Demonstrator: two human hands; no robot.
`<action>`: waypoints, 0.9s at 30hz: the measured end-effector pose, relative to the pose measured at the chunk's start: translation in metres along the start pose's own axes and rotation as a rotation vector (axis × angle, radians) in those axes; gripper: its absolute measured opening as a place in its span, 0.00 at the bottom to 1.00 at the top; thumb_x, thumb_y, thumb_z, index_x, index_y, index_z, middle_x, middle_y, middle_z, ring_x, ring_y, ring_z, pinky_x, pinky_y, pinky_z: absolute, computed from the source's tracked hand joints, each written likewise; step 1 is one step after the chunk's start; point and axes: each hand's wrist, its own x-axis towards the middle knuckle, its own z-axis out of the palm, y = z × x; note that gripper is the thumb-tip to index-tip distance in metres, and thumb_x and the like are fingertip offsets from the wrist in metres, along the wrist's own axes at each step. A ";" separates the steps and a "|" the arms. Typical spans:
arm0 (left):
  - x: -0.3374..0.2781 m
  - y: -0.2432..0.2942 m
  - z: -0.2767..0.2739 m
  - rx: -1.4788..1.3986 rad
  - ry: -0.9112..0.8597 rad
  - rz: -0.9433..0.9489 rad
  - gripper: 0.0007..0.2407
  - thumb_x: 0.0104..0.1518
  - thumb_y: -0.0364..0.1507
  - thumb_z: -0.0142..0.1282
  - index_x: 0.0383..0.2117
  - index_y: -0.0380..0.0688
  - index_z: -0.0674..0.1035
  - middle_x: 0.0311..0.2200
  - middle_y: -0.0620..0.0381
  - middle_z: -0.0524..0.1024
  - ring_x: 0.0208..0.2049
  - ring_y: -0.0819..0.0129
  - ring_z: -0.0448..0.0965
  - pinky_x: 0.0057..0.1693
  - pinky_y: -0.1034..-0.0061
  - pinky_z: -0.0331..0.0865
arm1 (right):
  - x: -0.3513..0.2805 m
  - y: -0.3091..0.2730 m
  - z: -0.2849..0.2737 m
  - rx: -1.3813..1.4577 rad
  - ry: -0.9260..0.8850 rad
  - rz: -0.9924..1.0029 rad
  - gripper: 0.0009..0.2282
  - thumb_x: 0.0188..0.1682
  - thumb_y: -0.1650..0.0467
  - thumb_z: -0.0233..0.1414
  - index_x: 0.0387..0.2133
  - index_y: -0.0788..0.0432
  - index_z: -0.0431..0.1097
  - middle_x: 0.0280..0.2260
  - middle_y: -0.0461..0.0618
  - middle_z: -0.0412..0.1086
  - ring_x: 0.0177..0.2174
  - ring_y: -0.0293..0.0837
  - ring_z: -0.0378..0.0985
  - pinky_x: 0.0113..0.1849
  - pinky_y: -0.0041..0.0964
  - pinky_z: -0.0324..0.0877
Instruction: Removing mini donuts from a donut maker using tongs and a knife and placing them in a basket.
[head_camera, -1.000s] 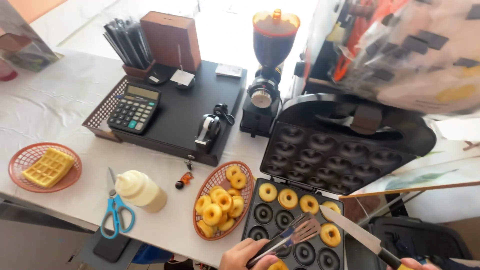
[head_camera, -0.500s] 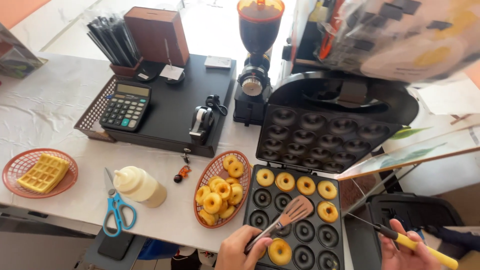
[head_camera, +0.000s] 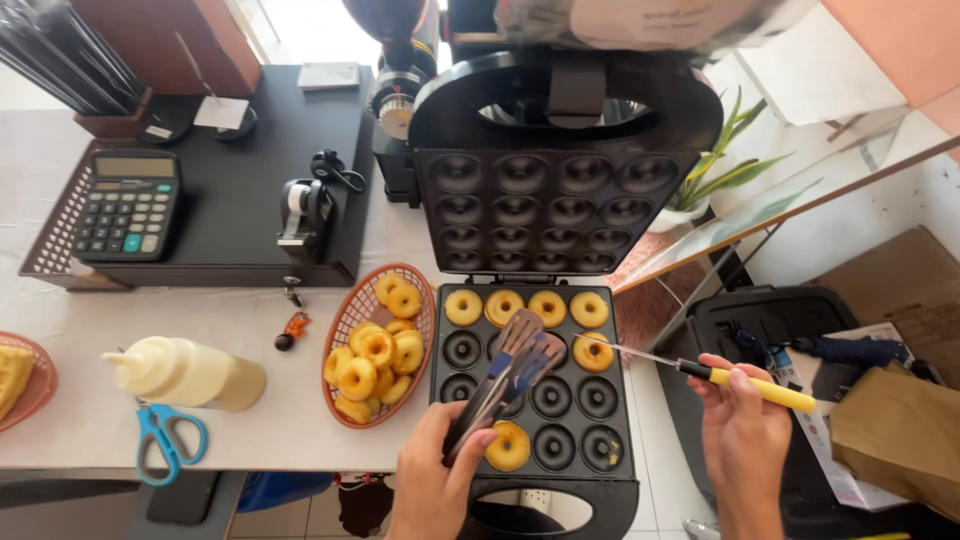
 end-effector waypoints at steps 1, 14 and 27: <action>-0.001 -0.001 0.001 -0.004 0.008 0.006 0.12 0.55 0.34 0.63 0.37 0.38 0.80 0.27 0.53 0.79 0.26 0.63 0.79 0.36 0.72 0.72 | 0.001 0.002 -0.001 -0.002 -0.002 0.009 0.06 0.61 0.73 0.47 0.46 0.65 0.65 0.48 0.67 0.72 0.39 0.50 0.76 0.48 0.40 0.73; -0.007 0.007 0.010 0.063 0.035 -0.076 0.13 0.57 0.35 0.61 0.39 0.37 0.79 0.29 0.54 0.77 0.27 0.65 0.75 0.35 0.74 0.70 | 0.022 0.012 -0.016 0.017 -0.052 0.032 0.04 0.60 0.75 0.47 0.46 0.62 0.64 0.48 0.64 0.72 0.40 0.49 0.76 0.50 0.42 0.73; -0.004 0.009 0.021 0.067 0.018 -0.071 0.12 0.57 0.33 0.61 0.39 0.36 0.80 0.28 0.54 0.77 0.27 0.64 0.76 0.36 0.73 0.70 | 0.021 0.011 -0.021 0.014 -0.047 0.092 0.04 0.59 0.74 0.49 0.44 0.61 0.65 0.45 0.62 0.73 0.39 0.48 0.75 0.49 0.41 0.73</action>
